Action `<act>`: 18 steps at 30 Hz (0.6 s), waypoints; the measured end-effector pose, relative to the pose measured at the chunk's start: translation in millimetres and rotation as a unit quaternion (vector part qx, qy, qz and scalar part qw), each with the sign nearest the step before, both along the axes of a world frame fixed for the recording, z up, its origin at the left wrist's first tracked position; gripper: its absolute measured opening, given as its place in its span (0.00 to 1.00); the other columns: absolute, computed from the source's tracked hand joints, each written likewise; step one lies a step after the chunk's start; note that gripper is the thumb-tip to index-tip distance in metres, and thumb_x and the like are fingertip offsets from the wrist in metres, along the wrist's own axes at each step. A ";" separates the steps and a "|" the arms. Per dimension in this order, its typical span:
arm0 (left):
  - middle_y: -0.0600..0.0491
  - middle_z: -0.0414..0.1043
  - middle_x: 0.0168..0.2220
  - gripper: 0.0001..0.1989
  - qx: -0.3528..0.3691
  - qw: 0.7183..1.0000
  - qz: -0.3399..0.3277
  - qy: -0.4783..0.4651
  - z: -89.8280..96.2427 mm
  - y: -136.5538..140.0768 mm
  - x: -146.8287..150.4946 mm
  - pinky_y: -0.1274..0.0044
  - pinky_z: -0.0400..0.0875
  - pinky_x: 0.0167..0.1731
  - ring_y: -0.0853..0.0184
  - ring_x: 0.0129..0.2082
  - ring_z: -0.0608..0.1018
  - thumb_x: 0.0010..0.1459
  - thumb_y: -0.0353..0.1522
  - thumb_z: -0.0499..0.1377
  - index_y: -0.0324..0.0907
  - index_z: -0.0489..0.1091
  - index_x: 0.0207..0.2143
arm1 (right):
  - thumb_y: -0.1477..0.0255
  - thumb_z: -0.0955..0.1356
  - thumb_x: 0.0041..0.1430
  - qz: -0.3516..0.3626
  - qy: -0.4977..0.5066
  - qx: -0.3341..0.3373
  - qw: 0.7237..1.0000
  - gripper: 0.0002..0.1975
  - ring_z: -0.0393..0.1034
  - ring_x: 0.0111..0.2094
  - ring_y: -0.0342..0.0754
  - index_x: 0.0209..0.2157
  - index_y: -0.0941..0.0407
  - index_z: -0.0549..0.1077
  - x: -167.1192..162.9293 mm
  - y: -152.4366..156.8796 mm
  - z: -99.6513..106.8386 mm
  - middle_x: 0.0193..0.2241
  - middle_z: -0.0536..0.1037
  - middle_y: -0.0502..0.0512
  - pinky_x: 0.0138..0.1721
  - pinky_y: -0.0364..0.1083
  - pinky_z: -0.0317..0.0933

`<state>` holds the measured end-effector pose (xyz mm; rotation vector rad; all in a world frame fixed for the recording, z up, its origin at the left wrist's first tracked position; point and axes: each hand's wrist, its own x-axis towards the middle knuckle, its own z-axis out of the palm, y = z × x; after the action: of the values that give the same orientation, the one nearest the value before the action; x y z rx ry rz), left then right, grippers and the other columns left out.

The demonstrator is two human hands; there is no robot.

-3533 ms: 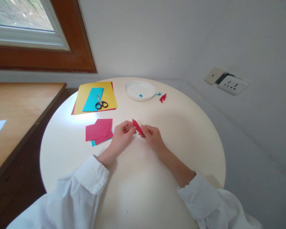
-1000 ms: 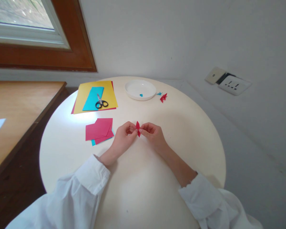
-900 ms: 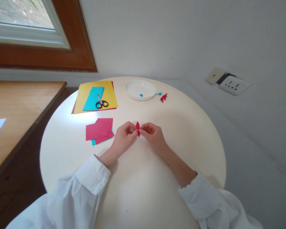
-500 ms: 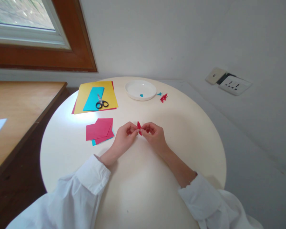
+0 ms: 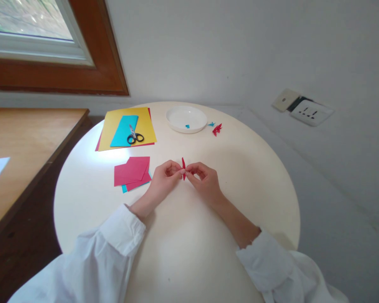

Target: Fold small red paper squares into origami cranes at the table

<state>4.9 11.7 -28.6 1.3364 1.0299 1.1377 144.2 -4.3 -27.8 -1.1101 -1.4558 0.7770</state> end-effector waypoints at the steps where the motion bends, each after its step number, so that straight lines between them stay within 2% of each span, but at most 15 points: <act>1: 0.57 0.68 0.21 0.12 -0.004 1.000 -0.001 -0.004 -1.2 0.5 0.0 0.80 0.59 0.22 0.73 0.21 0.69 0.47 0.38 0.62 0.39 0.66 0.26 | 0.72 0.69 0.48 0.003 -0.003 0.007 1.000 0.02 0.68 0.27 0.43 0.26 0.56 0.72 0.1 -0.5 0.1 0.25 0.75 0.51 0.33 0.45 0.64; 5: 0.56 0.68 0.21 0.13 -0.022 0.999 -0.007 -0.025 -2.5 1.4 0.3 0.80 0.59 0.23 0.73 0.22 0.69 0.47 0.39 0.63 0.39 0.67 0.26 | 0.73 0.68 0.48 0.020 0.006 0.016 1.000 0.02 0.69 0.28 0.43 0.27 0.56 0.72 -0.2 -2.2 1.9 0.26 0.75 0.51 0.33 0.44 0.65; 10: 0.58 0.65 0.20 0.11 -0.024 0.999 -0.012 -0.042 -0.1 0.5 -0.1 0.81 0.57 0.21 0.75 0.20 0.67 0.48 0.38 0.63 0.38 0.68 0.26 | 0.73 0.71 0.45 0.036 0.043 -0.005 0.998 0.05 0.68 0.27 0.42 0.27 0.56 0.72 -1.7 -2.7 5.3 0.27 0.76 0.51 0.32 0.44 0.65; 18: 0.56 0.70 0.23 0.09 -0.039 0.996 -0.039 -0.072 0.7 -0.9 -1.3 0.80 0.63 0.28 0.73 0.25 0.72 0.49 0.36 0.62 0.39 0.69 0.25 | 0.73 0.72 0.43 0.038 0.097 -0.048 0.993 0.07 0.69 0.27 0.42 0.26 0.56 0.73 -1.5 -0.8 4.8 0.26 0.75 0.50 0.33 0.44 0.66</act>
<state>3.6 10.8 -27.9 1.2053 0.9008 1.1063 142.7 -5.1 -22.9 -1.0245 -1.3141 0.9894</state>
